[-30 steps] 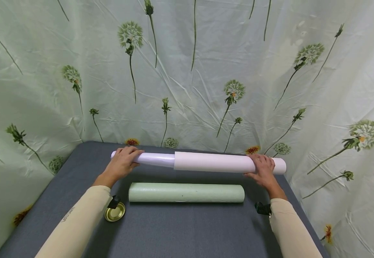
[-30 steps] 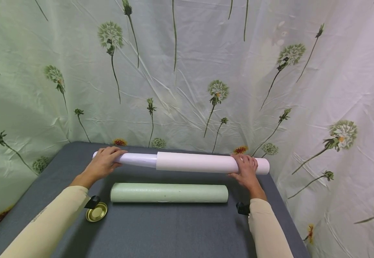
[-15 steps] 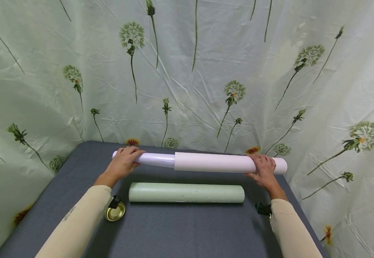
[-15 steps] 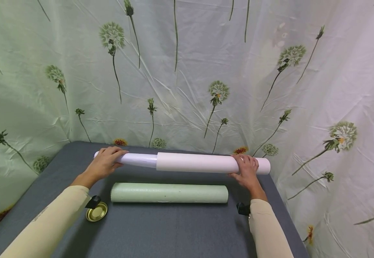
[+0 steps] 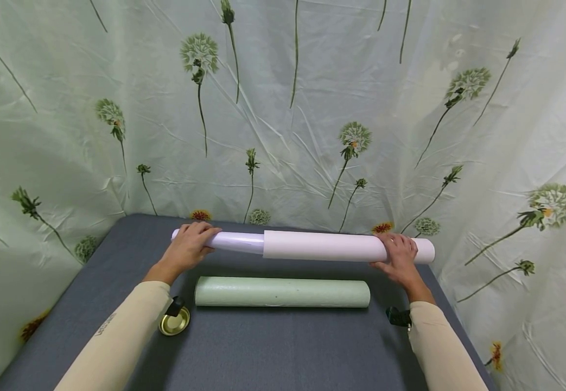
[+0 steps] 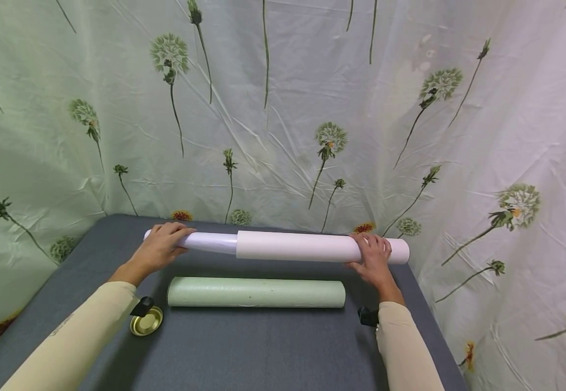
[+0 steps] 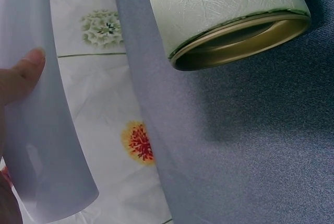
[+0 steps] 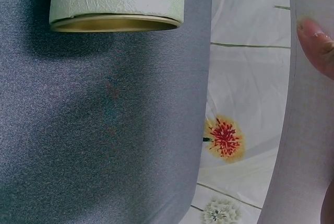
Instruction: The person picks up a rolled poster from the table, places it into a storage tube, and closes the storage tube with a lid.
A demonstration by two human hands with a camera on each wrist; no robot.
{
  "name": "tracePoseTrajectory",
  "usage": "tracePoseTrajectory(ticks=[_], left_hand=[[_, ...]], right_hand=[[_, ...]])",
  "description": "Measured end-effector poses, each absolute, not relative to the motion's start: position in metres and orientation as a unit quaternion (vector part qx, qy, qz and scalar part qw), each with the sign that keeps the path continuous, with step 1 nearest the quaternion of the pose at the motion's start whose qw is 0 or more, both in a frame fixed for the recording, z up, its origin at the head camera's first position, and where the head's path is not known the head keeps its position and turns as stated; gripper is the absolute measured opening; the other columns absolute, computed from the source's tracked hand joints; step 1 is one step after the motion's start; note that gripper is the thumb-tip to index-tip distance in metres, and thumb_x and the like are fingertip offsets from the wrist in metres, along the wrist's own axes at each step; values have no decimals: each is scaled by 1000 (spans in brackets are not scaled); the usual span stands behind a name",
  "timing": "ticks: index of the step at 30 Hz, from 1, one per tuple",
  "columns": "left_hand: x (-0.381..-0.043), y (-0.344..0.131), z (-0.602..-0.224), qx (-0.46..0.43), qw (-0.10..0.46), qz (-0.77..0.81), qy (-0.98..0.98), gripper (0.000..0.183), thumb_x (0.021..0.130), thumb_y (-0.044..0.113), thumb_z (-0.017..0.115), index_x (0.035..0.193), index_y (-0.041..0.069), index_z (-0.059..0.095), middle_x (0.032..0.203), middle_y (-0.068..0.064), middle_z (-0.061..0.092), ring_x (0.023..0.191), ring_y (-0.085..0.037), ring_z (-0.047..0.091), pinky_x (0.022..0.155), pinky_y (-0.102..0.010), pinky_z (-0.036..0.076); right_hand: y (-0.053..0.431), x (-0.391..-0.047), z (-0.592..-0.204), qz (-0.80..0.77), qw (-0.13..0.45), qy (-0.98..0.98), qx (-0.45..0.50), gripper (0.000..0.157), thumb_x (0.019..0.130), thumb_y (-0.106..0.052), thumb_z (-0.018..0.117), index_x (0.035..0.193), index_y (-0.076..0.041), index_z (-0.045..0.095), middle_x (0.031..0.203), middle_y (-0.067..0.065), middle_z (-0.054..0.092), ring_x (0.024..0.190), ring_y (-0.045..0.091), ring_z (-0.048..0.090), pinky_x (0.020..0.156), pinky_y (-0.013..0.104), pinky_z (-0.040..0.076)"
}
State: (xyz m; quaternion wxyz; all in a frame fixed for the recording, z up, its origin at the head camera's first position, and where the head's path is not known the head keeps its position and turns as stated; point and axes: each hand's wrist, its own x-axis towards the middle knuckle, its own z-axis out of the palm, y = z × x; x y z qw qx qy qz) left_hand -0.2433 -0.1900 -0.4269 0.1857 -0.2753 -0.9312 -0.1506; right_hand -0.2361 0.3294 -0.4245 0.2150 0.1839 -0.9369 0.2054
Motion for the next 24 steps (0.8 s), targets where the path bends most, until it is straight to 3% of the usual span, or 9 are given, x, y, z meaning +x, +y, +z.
tracePoseTrajectory(ticks=[24], left_hand=[[-245,-178,-423,-299,212,-143,-919,51,73,10,83,121,6,63,110,-13,63,105,-35,57,90,-56,40]], right_hand=[[326,-236,-421,208,229,-932,189,66,63,-3,87,122,0,57,121,29,50,114,49,35,97,66,13]])
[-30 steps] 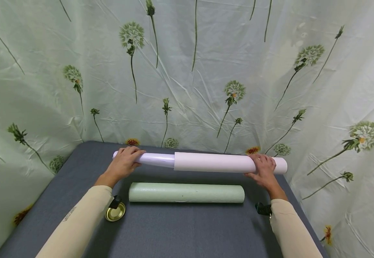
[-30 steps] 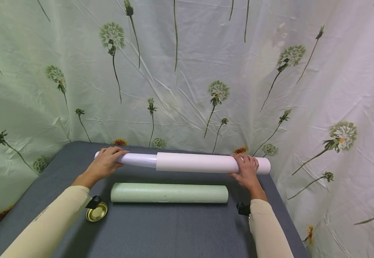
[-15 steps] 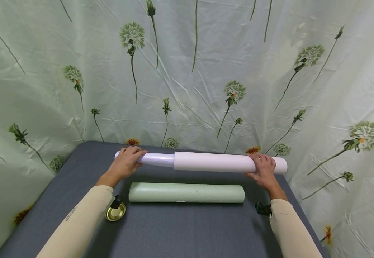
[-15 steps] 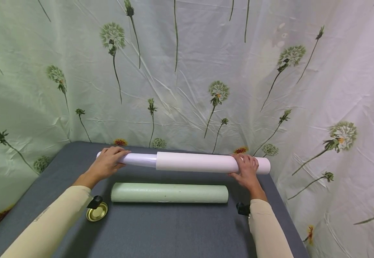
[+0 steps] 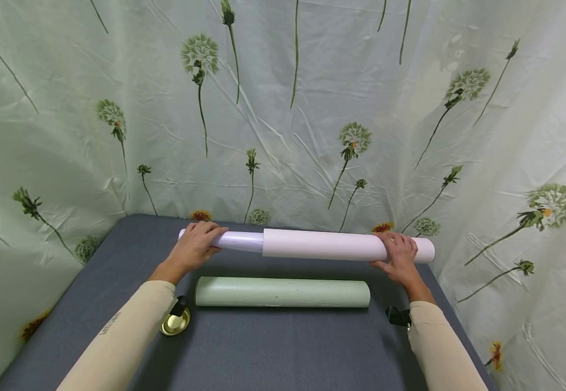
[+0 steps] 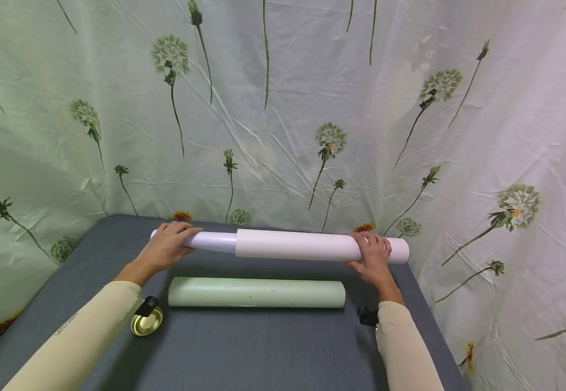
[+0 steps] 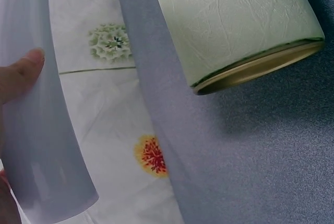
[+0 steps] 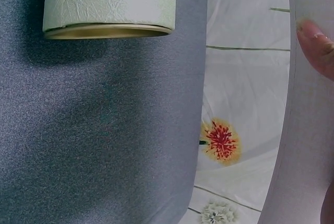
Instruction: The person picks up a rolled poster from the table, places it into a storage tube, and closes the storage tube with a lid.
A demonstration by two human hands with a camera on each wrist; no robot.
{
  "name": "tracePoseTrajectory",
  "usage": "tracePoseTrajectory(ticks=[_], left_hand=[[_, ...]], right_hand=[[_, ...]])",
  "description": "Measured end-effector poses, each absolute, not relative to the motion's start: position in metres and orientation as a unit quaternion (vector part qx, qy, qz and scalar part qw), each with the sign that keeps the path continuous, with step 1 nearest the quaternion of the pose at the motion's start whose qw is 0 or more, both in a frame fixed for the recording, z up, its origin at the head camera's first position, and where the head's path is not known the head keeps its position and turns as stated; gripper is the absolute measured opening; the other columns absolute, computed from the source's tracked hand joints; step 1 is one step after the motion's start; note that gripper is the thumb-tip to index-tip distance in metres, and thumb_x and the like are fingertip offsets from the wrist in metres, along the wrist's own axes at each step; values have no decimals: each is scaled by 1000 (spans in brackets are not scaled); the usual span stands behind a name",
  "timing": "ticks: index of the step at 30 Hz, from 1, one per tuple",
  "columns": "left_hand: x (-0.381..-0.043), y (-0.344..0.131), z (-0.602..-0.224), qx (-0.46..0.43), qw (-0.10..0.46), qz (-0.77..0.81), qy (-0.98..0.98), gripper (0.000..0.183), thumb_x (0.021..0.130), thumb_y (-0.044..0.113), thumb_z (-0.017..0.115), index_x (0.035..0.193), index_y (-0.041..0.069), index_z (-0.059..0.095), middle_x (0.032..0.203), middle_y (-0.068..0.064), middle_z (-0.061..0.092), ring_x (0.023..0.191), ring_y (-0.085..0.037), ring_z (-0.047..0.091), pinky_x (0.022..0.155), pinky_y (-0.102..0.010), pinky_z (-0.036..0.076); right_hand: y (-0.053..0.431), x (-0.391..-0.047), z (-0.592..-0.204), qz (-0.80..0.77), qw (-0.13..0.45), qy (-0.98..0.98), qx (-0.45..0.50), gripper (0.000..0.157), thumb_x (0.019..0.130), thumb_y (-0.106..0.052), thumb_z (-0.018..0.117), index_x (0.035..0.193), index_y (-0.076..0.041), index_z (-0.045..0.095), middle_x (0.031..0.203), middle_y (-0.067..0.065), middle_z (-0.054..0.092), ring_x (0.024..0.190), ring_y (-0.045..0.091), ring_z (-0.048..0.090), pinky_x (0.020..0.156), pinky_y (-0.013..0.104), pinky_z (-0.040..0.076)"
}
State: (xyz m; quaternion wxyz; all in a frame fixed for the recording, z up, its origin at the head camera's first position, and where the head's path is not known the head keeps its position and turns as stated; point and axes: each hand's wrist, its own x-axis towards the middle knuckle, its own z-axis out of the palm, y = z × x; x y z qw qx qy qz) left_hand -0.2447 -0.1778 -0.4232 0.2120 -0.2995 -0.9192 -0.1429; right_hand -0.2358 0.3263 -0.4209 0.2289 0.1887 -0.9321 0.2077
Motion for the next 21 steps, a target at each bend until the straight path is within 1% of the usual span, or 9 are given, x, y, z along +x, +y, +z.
tracePoseTrajectory(ticks=[4,14,21], left_hand=[[-244,-175,-423,-309,225,-148,-912,51,72,9,84,119,5,64,108,-14,64,102,-35,58,88,-56,41],[-243,-171,-424,-314,231,-143,-910,53,70,10,85,118,6,64,108,-12,64,102,-33,59,88,-54,42],[-244,-168,-424,-321,237,-146,-905,53,69,10,86,117,6,65,107,-12,64,101,-33,59,87,-53,42]], right_hand=[[326,-236,-422,210,228,-931,191,66,64,-2,86,122,0,56,121,29,50,114,50,35,97,66,12],[325,-237,-424,216,236,-928,194,68,61,-1,87,122,1,56,121,28,50,115,50,35,97,66,12],[323,-237,-425,221,233,-927,191,67,62,-1,87,121,1,57,122,28,50,115,50,34,97,66,12]])
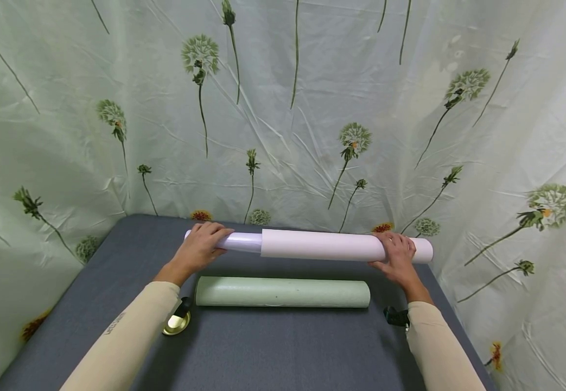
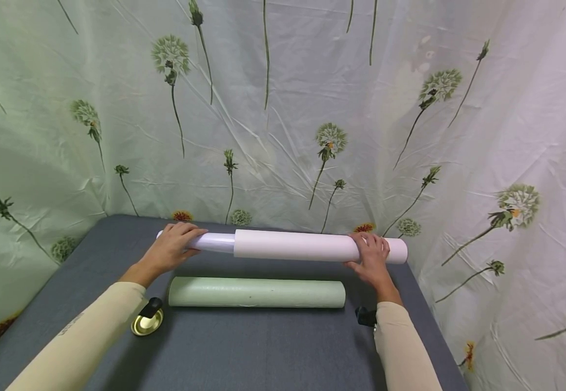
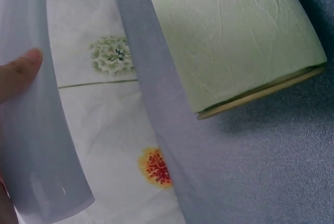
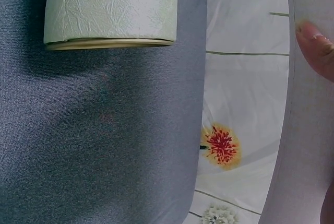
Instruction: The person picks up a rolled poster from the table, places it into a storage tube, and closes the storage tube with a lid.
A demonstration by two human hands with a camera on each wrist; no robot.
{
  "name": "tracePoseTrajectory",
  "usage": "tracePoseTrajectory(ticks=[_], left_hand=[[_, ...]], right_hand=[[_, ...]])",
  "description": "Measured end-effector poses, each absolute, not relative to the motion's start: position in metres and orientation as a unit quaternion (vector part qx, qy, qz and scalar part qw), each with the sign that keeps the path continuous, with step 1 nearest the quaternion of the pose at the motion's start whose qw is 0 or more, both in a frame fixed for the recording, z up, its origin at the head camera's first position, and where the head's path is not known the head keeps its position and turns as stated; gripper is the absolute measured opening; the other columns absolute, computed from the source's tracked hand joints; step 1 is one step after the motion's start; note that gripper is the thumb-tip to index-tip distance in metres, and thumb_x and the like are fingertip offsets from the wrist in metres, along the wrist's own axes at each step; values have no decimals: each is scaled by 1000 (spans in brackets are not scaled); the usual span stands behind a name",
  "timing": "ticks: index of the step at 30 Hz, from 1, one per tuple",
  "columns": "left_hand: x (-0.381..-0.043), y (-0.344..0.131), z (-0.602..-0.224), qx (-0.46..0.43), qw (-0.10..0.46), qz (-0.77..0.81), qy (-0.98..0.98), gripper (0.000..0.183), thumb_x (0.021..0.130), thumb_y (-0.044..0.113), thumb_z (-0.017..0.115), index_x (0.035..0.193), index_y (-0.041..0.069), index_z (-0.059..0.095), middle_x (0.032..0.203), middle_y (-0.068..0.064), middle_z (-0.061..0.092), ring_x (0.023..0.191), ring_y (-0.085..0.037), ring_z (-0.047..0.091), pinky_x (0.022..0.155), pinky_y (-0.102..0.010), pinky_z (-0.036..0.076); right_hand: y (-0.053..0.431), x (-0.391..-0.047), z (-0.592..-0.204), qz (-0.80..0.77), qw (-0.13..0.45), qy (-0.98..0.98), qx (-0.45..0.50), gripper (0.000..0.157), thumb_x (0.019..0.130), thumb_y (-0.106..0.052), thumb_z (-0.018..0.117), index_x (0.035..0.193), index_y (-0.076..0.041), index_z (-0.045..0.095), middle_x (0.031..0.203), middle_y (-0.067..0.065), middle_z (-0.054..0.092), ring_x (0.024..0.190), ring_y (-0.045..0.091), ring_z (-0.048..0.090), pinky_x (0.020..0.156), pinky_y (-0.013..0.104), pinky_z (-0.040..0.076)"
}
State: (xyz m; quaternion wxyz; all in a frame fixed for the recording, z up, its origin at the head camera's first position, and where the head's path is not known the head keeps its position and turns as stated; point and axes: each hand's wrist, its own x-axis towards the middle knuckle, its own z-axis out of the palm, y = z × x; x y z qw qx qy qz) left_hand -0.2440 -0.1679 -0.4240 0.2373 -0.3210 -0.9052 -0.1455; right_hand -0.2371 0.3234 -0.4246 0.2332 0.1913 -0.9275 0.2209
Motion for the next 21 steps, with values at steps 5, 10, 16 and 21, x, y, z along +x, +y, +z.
tracePoseTrajectory(ticks=[5,10,16,21], left_hand=[[-243,-164,-423,-325,241,-147,-902,52,68,10,86,116,6,65,107,-12,64,100,-32,59,87,-53,43],[-243,-161,-422,-330,245,-148,-899,53,68,10,87,116,6,66,106,-12,64,99,-32,59,86,-52,43],[-243,-156,-421,-332,240,-141,-901,52,69,12,86,117,7,66,106,-10,64,99,-31,59,87,-51,43],[-243,-153,-423,-331,242,-140,-901,52,69,12,86,117,7,66,106,-10,64,99,-31,59,87,-51,44]], right_hand=[[324,-236,-424,226,232,-926,196,68,61,-2,88,121,-2,57,120,28,50,115,50,34,97,67,10],[324,-236,-423,228,230,-926,195,68,61,-3,88,122,-4,57,121,28,49,116,50,33,98,67,9],[323,-236,-423,224,230,-927,193,68,62,-2,88,122,-3,56,121,28,49,116,51,34,98,67,10],[322,-236,-423,223,227,-929,190,67,63,-3,87,123,-3,56,122,29,49,116,51,34,98,67,10]])
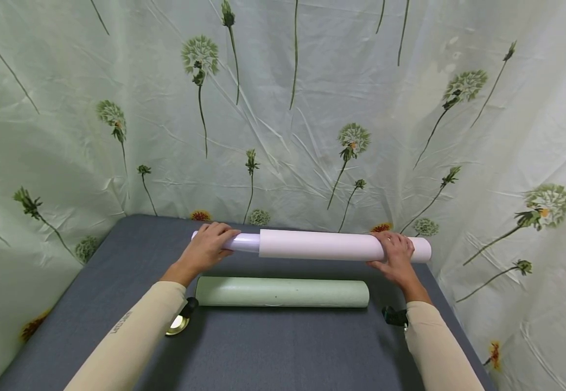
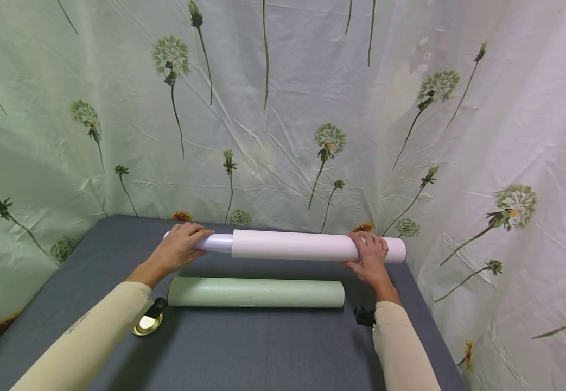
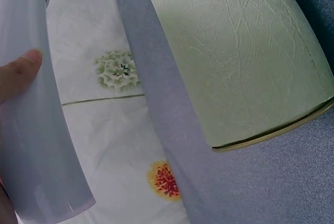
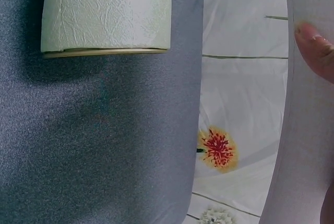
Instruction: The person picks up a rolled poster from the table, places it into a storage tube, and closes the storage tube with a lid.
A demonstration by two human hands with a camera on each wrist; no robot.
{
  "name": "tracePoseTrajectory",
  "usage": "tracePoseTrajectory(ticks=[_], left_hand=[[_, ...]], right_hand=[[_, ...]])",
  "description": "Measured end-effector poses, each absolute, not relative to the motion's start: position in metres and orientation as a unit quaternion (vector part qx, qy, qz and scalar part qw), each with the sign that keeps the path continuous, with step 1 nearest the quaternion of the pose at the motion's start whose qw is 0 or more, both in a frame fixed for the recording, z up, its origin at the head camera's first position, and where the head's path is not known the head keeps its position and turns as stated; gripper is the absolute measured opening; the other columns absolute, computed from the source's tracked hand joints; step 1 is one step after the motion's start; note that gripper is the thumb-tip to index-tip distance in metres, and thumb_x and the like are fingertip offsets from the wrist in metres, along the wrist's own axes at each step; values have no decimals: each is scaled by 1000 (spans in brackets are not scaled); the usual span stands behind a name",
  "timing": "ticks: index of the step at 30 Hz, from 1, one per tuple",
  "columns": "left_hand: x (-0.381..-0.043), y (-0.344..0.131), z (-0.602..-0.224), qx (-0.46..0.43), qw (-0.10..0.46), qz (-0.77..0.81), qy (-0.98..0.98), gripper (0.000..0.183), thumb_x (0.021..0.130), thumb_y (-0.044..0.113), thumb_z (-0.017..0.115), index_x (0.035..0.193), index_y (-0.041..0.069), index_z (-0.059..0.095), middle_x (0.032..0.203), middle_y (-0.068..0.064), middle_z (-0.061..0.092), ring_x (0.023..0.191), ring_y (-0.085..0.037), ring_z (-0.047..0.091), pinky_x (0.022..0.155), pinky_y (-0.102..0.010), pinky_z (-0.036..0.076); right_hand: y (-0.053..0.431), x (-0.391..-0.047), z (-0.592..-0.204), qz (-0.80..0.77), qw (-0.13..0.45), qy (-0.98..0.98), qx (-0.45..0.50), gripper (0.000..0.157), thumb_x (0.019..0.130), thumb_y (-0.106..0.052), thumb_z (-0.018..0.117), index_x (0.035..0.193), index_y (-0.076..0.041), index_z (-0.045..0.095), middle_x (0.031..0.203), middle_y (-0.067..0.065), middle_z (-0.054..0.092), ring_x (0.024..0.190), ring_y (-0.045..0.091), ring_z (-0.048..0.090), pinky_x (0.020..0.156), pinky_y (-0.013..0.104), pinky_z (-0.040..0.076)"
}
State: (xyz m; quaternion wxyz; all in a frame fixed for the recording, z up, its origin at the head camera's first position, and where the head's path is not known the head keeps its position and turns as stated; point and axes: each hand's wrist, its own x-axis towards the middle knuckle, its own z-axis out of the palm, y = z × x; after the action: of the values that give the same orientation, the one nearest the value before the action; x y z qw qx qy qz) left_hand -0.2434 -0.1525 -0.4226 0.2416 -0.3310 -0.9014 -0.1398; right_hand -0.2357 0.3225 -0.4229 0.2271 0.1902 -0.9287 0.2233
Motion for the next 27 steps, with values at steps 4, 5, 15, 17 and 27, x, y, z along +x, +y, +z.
tracePoseTrajectory(ticks=[4,5,15,17,27], left_hand=[[-243,-151,-423,-329,245,-139,-901,52,68,11,87,116,7,66,105,-10,64,98,-31,59,86,-51,44],[-243,-150,-423,-329,245,-138,-902,52,68,11,87,115,7,66,105,-10,64,98,-30,59,85,-50,44],[-242,-145,-424,-330,245,-133,-902,52,69,13,87,116,8,67,105,-9,64,98,-29,59,84,-49,45],[-241,-144,-424,-331,246,-131,-901,52,69,14,87,116,8,67,105,-9,64,97,-29,59,84,-49,45],[-242,-137,-424,-341,255,-138,-894,50,68,12,87,114,9,67,103,-8,64,96,-29,60,83,-48,46]], right_hand=[[322,-235,-423,221,231,-928,192,67,63,-3,87,123,-3,56,122,28,49,115,50,34,97,67,11],[322,-235,-423,221,233,-927,192,67,63,-3,87,123,-3,56,122,28,49,115,50,34,97,67,11],[321,-235,-425,221,238,-925,196,70,61,-3,88,124,-2,56,121,27,48,115,50,33,97,66,10],[320,-234,-425,222,237,-925,196,70,61,-3,88,124,-2,56,121,27,48,115,49,33,98,66,10],[317,-234,-424,219,242,-925,194,68,61,-2,88,122,-1,56,120,28,49,114,50,35,97,67,12]])
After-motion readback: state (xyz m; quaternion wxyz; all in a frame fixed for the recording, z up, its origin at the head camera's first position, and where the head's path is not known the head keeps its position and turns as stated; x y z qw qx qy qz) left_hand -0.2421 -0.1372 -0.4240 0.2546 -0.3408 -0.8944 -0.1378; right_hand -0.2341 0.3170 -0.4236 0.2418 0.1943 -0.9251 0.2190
